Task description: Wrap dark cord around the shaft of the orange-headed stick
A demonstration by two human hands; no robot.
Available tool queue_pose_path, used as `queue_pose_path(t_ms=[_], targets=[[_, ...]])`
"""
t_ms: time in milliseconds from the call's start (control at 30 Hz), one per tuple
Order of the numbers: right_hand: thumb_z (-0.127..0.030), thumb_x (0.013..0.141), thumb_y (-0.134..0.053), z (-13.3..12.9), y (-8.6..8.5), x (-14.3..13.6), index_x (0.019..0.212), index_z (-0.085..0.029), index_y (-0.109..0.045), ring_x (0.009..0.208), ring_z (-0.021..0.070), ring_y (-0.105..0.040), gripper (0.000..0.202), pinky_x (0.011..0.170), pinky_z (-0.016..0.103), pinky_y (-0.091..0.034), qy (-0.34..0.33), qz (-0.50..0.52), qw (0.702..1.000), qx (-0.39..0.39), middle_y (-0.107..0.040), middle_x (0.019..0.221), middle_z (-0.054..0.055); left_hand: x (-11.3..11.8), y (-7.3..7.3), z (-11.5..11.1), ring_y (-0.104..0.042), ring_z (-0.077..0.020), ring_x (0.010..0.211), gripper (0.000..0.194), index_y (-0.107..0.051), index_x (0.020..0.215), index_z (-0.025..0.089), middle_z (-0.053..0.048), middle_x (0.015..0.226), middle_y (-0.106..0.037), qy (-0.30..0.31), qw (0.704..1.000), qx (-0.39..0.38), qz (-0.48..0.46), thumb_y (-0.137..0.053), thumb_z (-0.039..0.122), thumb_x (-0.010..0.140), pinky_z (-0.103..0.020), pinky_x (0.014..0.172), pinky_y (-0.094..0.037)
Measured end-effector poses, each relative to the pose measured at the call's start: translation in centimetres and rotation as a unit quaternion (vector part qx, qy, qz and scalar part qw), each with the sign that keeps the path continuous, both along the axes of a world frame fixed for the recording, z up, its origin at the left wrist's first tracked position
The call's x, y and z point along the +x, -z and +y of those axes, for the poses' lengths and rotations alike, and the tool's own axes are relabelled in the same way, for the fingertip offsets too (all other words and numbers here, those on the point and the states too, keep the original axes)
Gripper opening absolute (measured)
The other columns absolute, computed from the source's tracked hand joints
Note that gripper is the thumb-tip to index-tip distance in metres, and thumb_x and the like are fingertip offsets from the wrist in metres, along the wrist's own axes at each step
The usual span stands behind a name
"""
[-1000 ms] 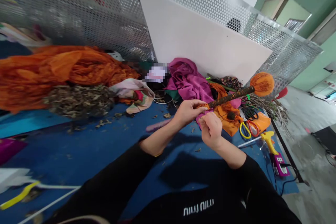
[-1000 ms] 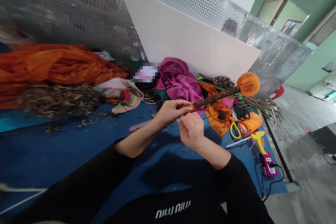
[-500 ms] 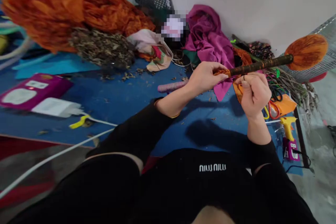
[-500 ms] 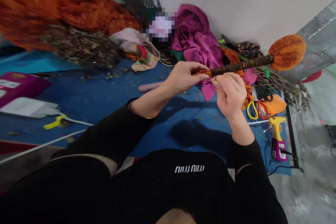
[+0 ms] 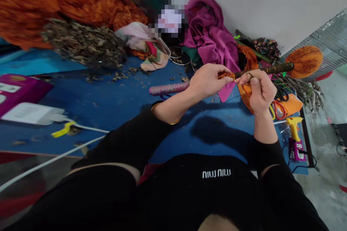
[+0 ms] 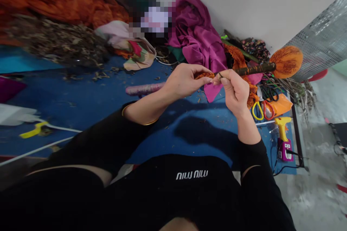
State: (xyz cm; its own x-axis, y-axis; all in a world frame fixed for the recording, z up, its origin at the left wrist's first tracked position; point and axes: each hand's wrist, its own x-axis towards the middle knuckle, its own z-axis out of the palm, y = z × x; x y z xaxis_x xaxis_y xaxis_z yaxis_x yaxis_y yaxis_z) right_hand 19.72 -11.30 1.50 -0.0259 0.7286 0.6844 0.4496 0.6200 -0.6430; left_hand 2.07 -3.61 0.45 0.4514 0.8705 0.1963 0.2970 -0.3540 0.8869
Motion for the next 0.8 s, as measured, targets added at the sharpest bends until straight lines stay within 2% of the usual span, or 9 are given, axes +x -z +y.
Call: queue_pose_path(t_ms=[133,333,533,700,800], targets=[[-0.055,0.110,-0.045,0.6,0.2,0.1,0.103,-0.022,-0.068,0.086,0.0125,-0.076,0.041,0.090,0.035,-0.067,0.000,0.009,0.999,-0.033,-0.070,0.085,-0.002,0.3,0.2,-0.4,-0.060,-0.0166,0.073,0.032,-0.086,0.103,0.016,-0.004,0.084,-0.077,0.011,0.999,0.005,0.032,-0.073,0.038,0.084,-0.029,0.069,-0.044],[-0.063,0.108,-0.044,1.7,0.4,0.4,0.110,-0.026,-0.070,0.102,0.0148,-0.079,0.045,0.101,0.038,-0.067,0.034,0.026,0.997,-0.066,-0.076,0.095,-0.001,0.3,-0.7,-1.4,-0.072,-0.0227,0.091,0.032,-0.083,0.113,0.022,-0.005,0.102,-0.083,-0.009,0.994,0.036,0.098,-0.071,0.038,0.087,-0.032,0.080,-0.051],[-0.067,0.107,-0.043,2.0,0.5,0.4,0.108,-0.025,-0.070,0.102,0.0143,-0.079,0.049,0.095,0.033,-0.067,0.041,0.010,0.995,-0.089,-0.075,0.094,-0.001,0.2,-1.5,-2.1,-0.075,-0.0246,0.094,0.029,-0.083,0.114,0.026,-0.004,0.106,-0.084,-0.022,0.987,0.055,0.152,-0.071,0.035,0.088,-0.035,0.083,-0.053],[-0.065,0.107,-0.043,1.5,0.2,0.4,0.109,-0.026,-0.070,0.103,0.0154,-0.079,0.047,0.094,0.035,-0.067,0.032,0.021,0.995,-0.087,-0.074,0.095,-0.001,0.2,-1.2,-1.9,-0.074,-0.0230,0.091,0.027,-0.083,0.112,0.027,-0.003,0.101,-0.084,-0.025,0.986,0.066,0.153,-0.071,0.034,0.088,-0.034,0.081,-0.052],[-0.062,0.108,-0.044,1.1,0.1,0.3,0.108,-0.026,-0.071,0.096,0.0148,-0.079,0.045,0.091,0.034,-0.067,0.030,0.028,0.997,-0.073,-0.073,0.090,-0.002,0.1,-0.8,-1.5,-0.071,-0.0219,0.087,0.026,-0.083,0.108,0.026,-0.003,0.096,-0.083,-0.017,0.989,0.064,0.130,-0.072,0.034,0.086,-0.033,0.078,-0.051]])
